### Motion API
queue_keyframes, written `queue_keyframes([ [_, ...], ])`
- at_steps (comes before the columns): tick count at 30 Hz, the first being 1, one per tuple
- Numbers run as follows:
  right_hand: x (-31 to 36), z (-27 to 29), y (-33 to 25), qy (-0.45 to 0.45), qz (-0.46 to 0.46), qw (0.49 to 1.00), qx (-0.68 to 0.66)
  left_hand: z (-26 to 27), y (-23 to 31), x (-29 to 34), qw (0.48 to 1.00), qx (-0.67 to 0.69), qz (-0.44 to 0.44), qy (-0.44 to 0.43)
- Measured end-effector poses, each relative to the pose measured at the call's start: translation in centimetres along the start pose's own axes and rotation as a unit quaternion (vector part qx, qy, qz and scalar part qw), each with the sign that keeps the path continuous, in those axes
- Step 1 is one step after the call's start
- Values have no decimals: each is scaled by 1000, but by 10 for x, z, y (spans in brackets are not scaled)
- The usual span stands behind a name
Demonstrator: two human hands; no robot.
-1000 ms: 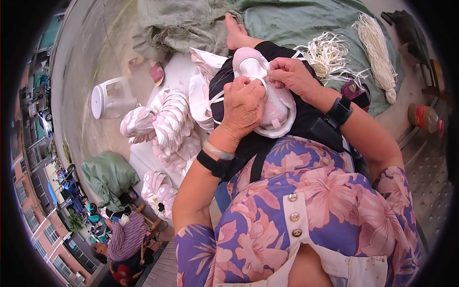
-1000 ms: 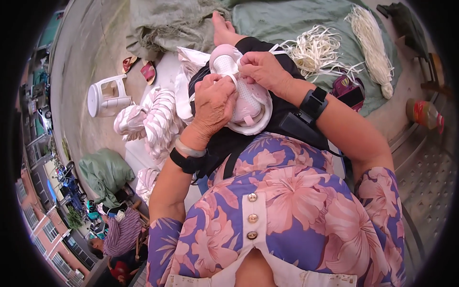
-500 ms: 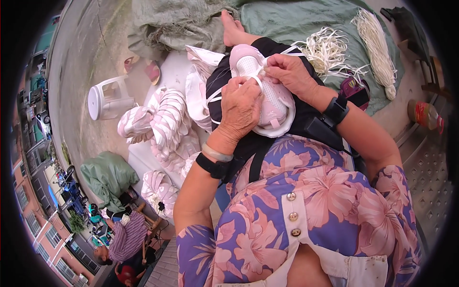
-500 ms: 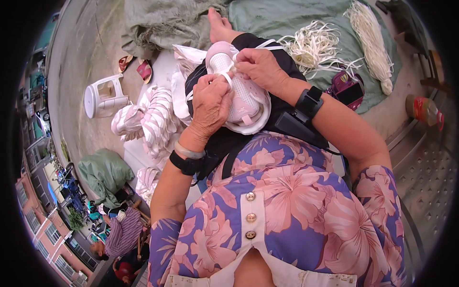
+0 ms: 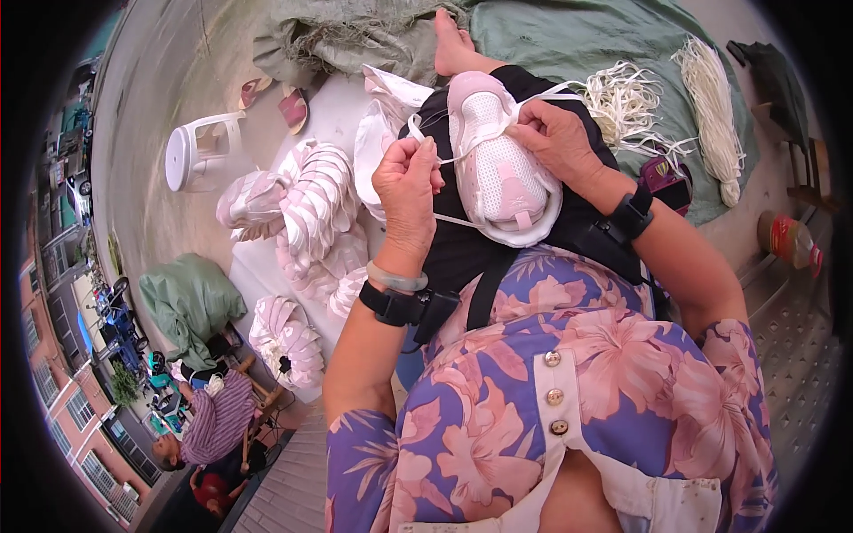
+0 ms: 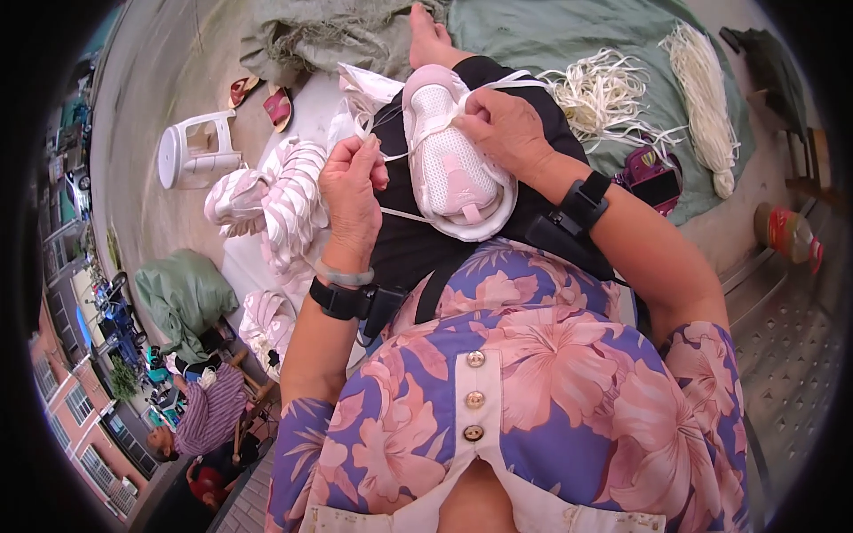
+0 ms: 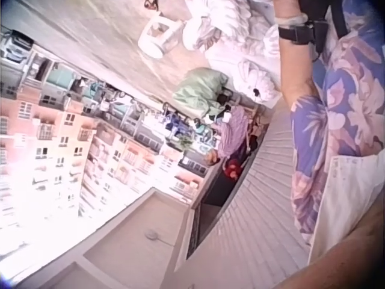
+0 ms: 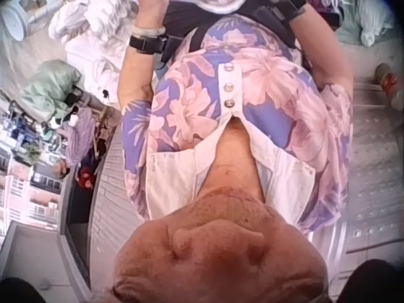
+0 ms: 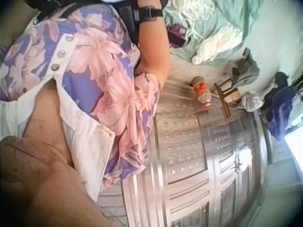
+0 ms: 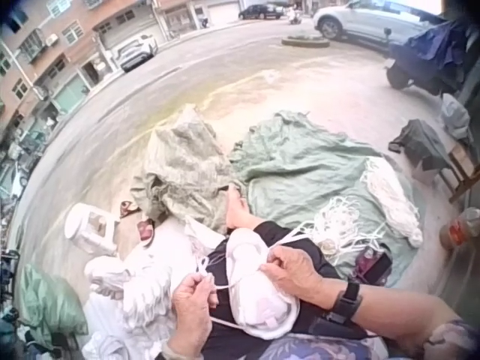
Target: The recorder is lacing several pairs of white and pink shoes.
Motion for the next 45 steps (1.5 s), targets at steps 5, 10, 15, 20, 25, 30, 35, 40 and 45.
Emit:
queue_keyframes([
  [5,7,11,-29,22,118,992,30,-6,-21,4,983,114,139,-35],
  [10,18,-3,-81,-95,366,910,169,-10,-25,6,986,56,137,-73],
  [15,20,-15,-83,-106,397,868,279,-10,-32,3,992,-34,105,-68],
  [20,19,-16,-79,-79,379,868,310,-15,-33,-7,998,-47,25,-43],
  [25,19,-13,-79,-75,369,885,274,-16,-40,-14,994,-103,-5,-38],
  [30,21,-11,-77,-65,372,890,256,-18,-38,-16,988,-149,-32,-31],
  [35,25,-11,-73,-50,363,897,247,-32,-7,-13,905,-362,-221,-15],
  [40,29,-9,-72,-30,357,900,249,-34,-10,-16,924,-343,-165,-29],
  [45,28,-9,-69,-19,348,905,242,-29,-3,-2,926,-340,-162,16],
])
Point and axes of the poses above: each hand's wrist, its own x-axis away from the middle knuckle, its own z-axis out of the back of the hand, y = z × x, the point moved 6 cm from there along -x, towards the middle knuckle, and after that the axes turned 4 degrees about z, right-handed, at the moved point
